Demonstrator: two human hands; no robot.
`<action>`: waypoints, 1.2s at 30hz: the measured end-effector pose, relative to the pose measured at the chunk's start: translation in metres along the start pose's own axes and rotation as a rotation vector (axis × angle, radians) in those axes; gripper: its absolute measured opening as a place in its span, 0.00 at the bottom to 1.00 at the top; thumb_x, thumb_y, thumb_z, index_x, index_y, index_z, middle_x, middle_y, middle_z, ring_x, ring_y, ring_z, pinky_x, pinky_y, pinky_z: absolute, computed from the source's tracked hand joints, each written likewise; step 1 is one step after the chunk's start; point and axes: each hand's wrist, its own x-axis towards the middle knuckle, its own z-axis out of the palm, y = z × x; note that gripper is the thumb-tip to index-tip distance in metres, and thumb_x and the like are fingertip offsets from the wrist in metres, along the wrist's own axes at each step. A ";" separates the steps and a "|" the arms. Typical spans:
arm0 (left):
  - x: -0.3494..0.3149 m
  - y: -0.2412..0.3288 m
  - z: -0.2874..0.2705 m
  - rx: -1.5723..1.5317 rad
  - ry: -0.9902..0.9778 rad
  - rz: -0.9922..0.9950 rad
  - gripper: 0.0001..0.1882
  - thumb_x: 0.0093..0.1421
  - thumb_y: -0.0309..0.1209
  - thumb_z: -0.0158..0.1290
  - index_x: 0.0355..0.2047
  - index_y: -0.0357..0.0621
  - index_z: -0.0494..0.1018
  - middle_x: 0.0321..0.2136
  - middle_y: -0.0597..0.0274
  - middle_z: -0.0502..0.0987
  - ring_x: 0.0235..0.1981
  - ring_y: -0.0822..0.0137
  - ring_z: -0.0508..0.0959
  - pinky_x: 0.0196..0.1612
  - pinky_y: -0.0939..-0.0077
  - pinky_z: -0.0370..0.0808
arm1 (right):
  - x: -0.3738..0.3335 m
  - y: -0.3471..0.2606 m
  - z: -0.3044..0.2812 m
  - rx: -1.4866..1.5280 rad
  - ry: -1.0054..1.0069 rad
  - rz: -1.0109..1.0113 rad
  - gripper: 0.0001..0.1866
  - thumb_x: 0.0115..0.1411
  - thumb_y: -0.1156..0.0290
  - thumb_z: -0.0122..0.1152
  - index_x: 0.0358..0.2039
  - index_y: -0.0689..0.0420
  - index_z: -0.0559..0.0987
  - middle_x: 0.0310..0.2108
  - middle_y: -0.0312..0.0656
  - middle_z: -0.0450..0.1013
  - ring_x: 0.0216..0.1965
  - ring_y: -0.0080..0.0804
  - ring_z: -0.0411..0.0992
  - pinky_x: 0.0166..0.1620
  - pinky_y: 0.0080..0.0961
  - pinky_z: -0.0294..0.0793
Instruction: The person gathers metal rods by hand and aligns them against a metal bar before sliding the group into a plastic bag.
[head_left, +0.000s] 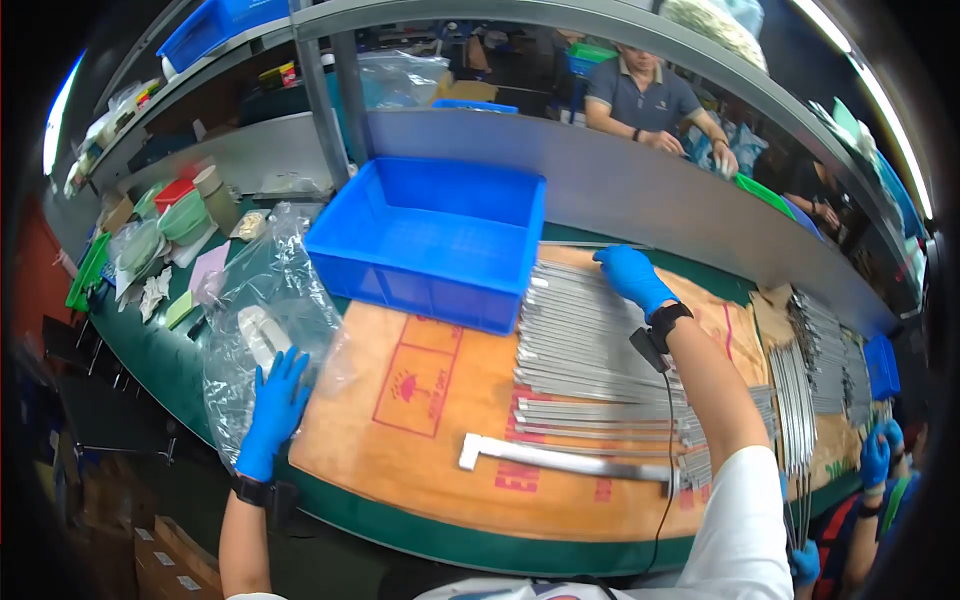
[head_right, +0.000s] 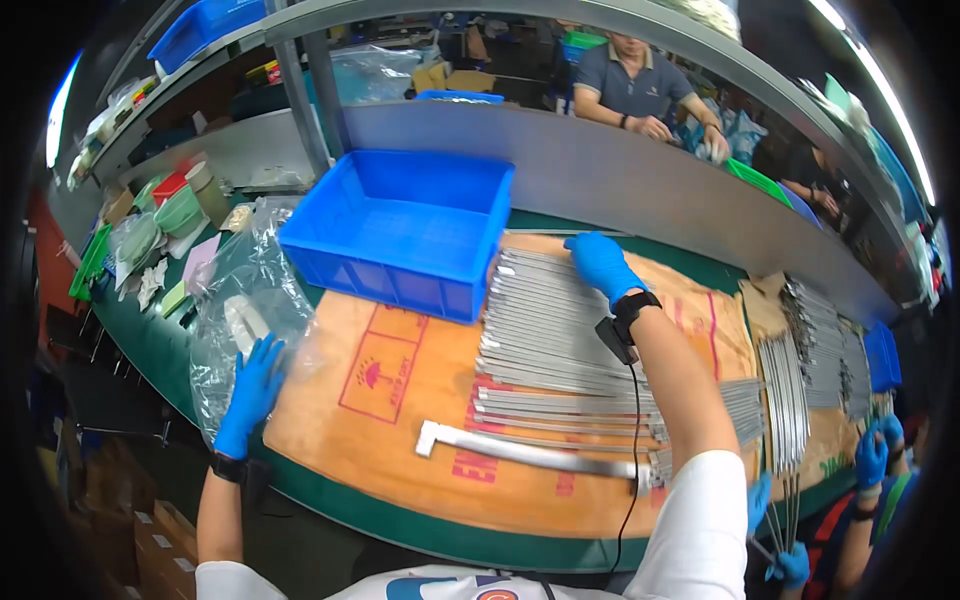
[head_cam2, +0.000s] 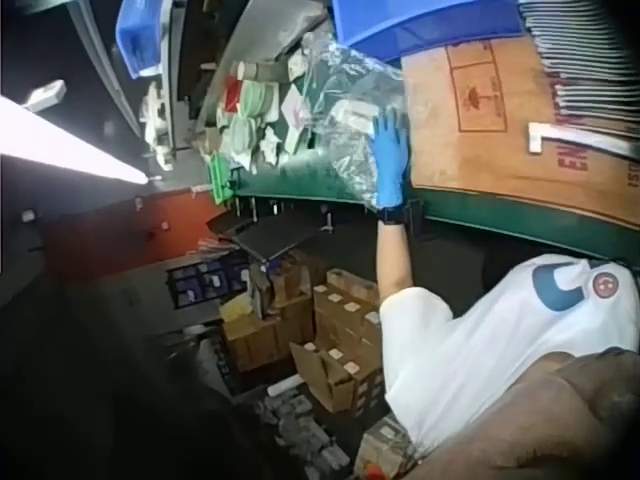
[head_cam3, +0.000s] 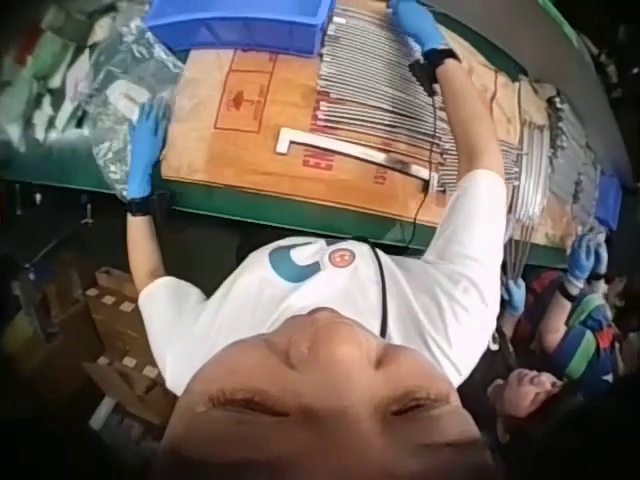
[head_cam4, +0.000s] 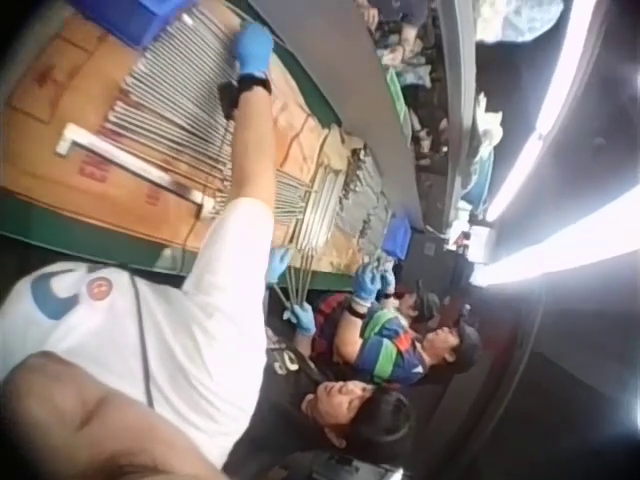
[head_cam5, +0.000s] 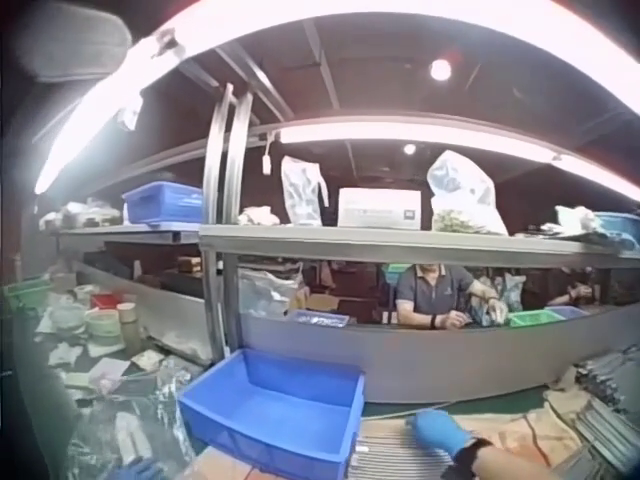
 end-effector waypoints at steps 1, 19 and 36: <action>0.011 -0.020 0.007 -0.098 0.060 0.015 0.33 0.60 0.33 0.53 0.65 0.50 0.58 0.64 0.51 0.59 0.66 0.50 0.56 0.66 0.46 0.49 | 0.018 0.012 0.014 -0.021 0.012 0.008 0.10 0.56 0.72 0.56 0.38 0.57 0.79 0.37 0.51 0.76 0.42 0.53 0.74 0.43 0.41 0.74; 0.046 -0.057 -0.040 -0.507 -0.005 0.116 0.26 0.57 0.25 0.54 0.58 0.40 0.67 0.52 0.49 0.73 0.56 0.56 0.70 0.56 0.64 0.68 | -0.035 0.009 -0.071 -0.008 0.244 -0.080 0.11 0.57 0.77 0.53 0.40 0.55 0.80 0.36 0.53 0.73 0.36 0.53 0.75 0.39 0.42 0.76; -0.036 0.293 -0.031 -0.279 0.271 0.735 0.21 0.53 0.31 0.61 0.47 0.40 0.73 0.45 0.48 0.73 0.46 0.50 0.73 0.51 0.58 0.71 | -0.243 -0.157 -0.047 0.262 0.176 0.040 0.12 0.56 0.71 0.59 0.42 0.53 0.79 0.34 0.44 0.74 0.38 0.45 0.73 0.38 0.38 0.75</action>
